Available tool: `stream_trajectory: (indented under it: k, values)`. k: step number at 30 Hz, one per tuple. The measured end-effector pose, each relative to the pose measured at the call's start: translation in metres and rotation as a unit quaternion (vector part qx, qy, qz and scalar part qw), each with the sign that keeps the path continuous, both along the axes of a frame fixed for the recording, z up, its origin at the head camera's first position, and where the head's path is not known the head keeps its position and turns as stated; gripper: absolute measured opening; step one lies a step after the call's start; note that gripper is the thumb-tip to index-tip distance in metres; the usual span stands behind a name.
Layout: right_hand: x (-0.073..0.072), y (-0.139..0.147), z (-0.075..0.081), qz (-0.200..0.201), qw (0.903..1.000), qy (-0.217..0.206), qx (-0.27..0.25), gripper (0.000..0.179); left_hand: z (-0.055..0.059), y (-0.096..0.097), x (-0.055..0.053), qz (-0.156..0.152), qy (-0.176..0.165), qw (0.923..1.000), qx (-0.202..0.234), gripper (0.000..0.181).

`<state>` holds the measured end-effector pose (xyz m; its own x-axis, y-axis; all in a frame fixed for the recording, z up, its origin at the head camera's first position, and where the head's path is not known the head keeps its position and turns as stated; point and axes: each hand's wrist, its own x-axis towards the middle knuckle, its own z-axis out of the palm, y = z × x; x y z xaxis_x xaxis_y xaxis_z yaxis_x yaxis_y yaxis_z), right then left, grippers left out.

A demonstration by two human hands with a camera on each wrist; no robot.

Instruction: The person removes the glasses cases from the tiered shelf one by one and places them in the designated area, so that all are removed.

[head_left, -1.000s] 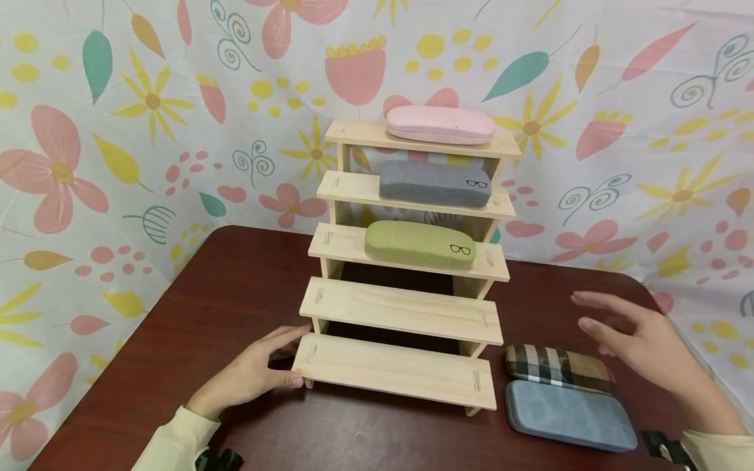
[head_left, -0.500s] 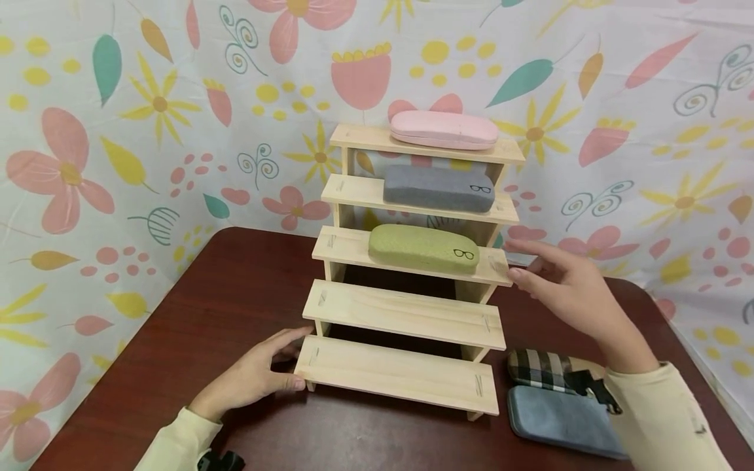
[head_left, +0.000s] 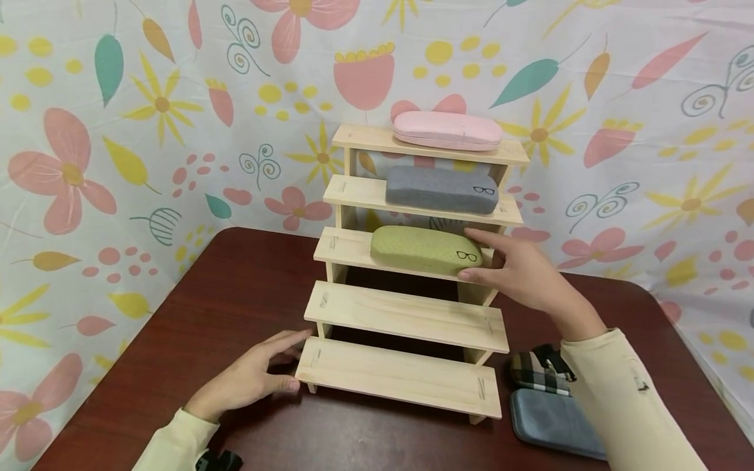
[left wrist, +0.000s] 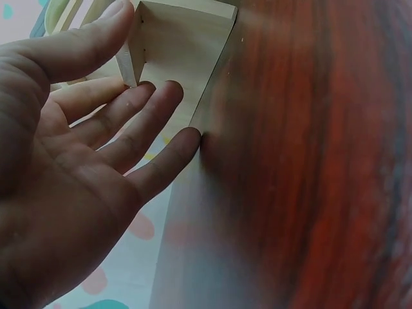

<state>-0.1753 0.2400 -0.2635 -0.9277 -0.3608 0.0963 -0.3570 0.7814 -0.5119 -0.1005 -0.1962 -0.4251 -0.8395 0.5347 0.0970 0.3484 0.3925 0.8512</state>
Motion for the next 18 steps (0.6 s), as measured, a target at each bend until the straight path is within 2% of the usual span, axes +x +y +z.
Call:
stream_trajectory:
  k: [5,10,13,18]
  values:
    - [-0.005,-0.005,-0.002,-0.010,0.9996,-0.020,0.014,0.088,0.000,-0.001,0.000,-0.005,-0.002,1.0000,0.000,0.077]
    - [-0.005,-0.006,-0.001,-0.013,0.9996,-0.022,0.012,0.088,0.002,-0.002,0.002,0.006,0.005,0.9998,-0.017,0.078]
    - [-0.003,-0.005,-0.001,-0.016,0.9995,-0.026,-0.002,0.087,0.003,-0.001,0.003,0.011,0.006,0.9997,-0.022,0.077]
    - [0.001,0.005,0.000,-0.032,0.9977,-0.045,-0.039,0.083,0.004,0.001,0.004,0.007,-0.010,0.9999,-0.008,0.078]
